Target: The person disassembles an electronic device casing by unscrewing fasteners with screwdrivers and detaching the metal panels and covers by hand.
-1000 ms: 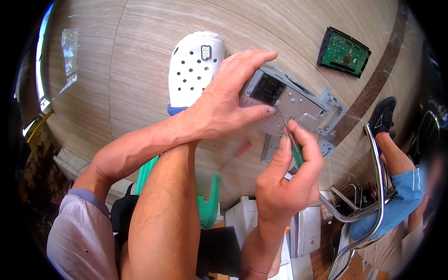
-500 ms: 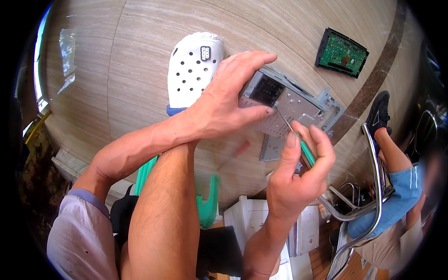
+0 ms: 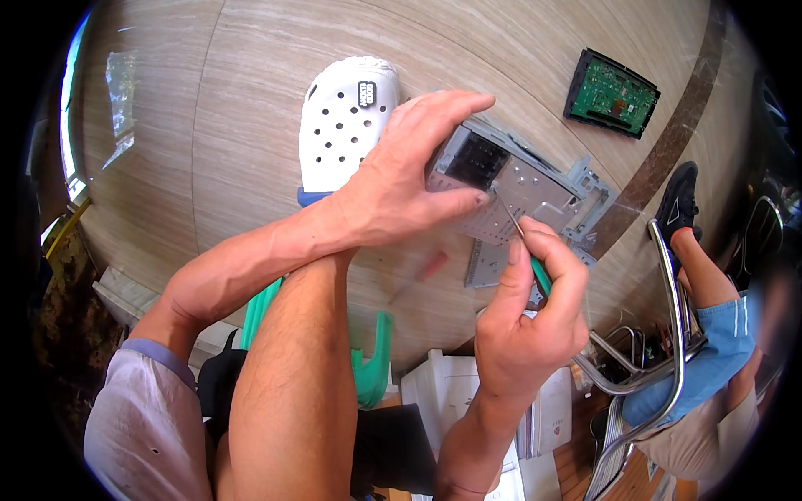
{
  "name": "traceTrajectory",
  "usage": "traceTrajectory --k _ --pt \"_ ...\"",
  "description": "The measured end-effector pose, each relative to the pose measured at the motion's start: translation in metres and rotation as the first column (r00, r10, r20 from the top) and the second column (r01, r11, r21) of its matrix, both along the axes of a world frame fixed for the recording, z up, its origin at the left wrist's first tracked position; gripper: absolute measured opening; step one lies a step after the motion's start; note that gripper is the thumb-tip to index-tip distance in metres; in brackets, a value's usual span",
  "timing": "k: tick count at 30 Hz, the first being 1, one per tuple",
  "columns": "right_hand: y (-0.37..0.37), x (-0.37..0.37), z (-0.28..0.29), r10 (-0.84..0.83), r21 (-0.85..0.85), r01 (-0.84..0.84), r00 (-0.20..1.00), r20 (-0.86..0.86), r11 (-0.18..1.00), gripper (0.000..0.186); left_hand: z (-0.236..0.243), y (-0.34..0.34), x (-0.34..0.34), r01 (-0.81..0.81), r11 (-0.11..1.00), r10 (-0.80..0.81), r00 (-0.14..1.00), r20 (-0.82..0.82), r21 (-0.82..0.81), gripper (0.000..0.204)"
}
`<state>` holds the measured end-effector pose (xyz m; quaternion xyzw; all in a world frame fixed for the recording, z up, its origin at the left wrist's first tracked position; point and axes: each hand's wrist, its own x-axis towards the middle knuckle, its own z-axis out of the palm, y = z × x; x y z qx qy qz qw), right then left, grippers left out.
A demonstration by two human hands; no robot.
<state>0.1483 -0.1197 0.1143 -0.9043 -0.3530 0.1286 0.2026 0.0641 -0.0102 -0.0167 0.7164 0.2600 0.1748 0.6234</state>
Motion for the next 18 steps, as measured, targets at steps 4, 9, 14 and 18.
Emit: traceTrajectory --k 4,9,14,18 --pt "0.005 -0.001 0.008 -0.136 -0.022 0.134 0.986 -0.100 0.991 0.013 0.002 0.002 0.000 -0.004 1.000 0.004 1.000 0.008 0.003 0.079" --pt "-0.001 0.011 0.011 0.104 -0.088 -0.109 0.993 -0.059 0.990 0.014 0.001 0.002 -0.001 -0.011 1.000 0.011 1.000 0.000 -0.004 0.078" --pt "0.008 0.023 0.020 0.230 -0.159 -0.245 0.967 -0.107 0.956 0.010 0.000 0.002 -0.001 -0.014 1.000 0.014 1.000 0.010 -0.002 0.078" --pt "0.004 0.031 0.019 0.244 -0.132 -0.269 0.953 -0.182 0.954 0.011 0.000 0.002 -0.001 -0.017 1.000 0.018 1.000 0.009 -0.003 0.078"
